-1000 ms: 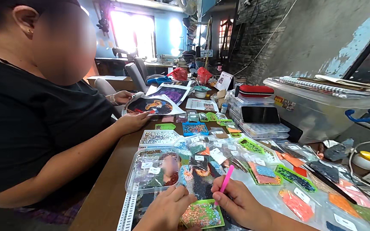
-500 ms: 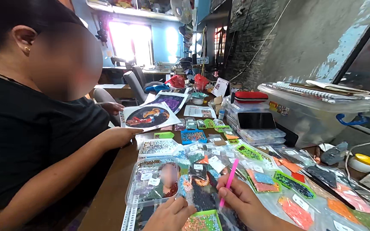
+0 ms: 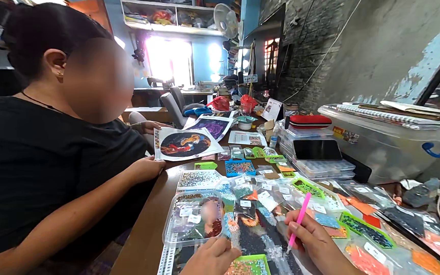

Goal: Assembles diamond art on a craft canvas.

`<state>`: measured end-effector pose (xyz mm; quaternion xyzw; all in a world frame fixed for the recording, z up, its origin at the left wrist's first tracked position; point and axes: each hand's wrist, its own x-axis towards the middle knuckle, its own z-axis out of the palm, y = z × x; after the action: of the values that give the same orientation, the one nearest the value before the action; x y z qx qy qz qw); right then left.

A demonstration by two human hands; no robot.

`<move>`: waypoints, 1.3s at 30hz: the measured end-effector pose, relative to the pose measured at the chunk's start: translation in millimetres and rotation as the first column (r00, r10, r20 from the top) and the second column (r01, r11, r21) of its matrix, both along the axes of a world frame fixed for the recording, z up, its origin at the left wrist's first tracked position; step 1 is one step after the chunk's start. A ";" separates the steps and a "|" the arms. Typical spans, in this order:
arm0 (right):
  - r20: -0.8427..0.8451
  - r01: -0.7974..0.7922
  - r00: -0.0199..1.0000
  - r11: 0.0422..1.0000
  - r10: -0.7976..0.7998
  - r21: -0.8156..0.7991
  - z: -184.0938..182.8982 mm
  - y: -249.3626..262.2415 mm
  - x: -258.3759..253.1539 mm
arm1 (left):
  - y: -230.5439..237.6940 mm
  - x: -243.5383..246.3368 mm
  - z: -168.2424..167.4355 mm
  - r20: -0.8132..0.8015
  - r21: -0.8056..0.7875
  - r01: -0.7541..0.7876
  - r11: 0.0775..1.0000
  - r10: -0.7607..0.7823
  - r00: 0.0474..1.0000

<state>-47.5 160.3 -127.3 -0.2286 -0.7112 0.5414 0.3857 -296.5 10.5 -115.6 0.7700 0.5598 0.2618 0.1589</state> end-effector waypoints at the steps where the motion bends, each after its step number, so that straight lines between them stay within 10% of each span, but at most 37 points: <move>1: 0.006 -0.003 1.000 1.000 0.003 0.003 -0.1 1.1 0.4 | 0.1 0.1 1.0 -0.007 -0.004 -0.006 1.000 0.006 1.000; 39: 0.269 -0.040 0.963 0.987 -0.003 0.155 2.0 10.3 3.0 | -1.5 -16.9 3.6 -0.006 -0.038 0.032 0.999 -0.032 0.999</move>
<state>-44.5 170.6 -125.3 -0.2618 -0.7998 0.4507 0.2977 -313.3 9.1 -112.0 0.7765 0.5528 0.2461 0.1757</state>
